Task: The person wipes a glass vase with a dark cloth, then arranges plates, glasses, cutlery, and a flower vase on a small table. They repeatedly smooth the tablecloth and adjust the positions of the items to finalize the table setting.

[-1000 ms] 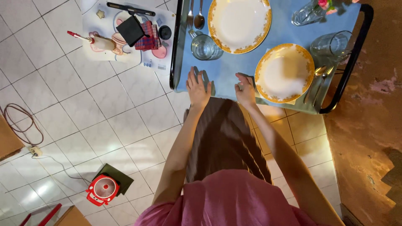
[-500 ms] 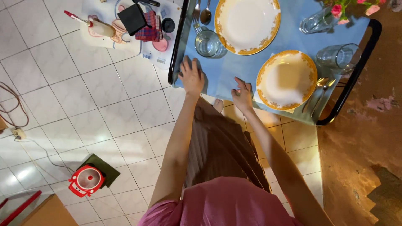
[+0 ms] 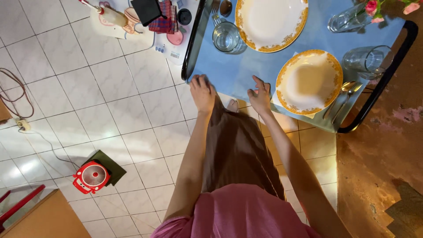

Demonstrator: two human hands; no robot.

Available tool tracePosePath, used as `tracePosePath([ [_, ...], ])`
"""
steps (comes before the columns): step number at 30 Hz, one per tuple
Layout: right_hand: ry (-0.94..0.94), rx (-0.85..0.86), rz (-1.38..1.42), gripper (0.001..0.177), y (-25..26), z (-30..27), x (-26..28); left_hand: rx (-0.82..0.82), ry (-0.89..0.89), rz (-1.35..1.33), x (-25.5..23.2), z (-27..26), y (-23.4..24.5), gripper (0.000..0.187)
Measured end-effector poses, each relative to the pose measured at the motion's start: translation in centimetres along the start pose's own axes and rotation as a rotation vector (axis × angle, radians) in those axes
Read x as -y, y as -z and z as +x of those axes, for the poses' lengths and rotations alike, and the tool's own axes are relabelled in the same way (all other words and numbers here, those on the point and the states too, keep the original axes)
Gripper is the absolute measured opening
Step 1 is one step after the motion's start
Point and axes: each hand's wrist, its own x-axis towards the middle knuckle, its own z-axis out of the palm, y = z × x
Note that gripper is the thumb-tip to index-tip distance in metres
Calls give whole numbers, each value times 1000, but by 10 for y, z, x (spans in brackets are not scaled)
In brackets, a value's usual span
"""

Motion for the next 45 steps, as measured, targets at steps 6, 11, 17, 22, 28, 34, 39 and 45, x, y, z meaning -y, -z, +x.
tracePosePath([
  [6, -22, 6, 18, 62, -1, 1, -2, -63, 82, 101, 5, -13, 25, 46],
  [11, -32, -19, 85, 60, -1, -5, 3, -36, 81, 30, -4, -22, 42, 57],
  [17, 37, -132, 95, 44, -11, -7, -13, 23, 212, 109, -9, -30, 42, 57],
  [22, 36, -186, 62, 20, 0, -30, 13, 119, 66, 9, -10, -24, 48, 51],
  [28, -137, 54, -117, 16, 21, -40, 41, -38, 164, -182, -1, -12, 34, 44],
  [34, -12, -62, -25, 19, 20, -3, 61, -31, 150, -436, -41, 44, 54, 38],
  [39, 77, -129, 207, 26, 14, 35, 89, 165, -5, -601, -37, 98, 44, 81],
  [45, 49, -165, 312, 26, -4, 67, 107, 346, 16, -665, -33, 137, 37, 97],
])
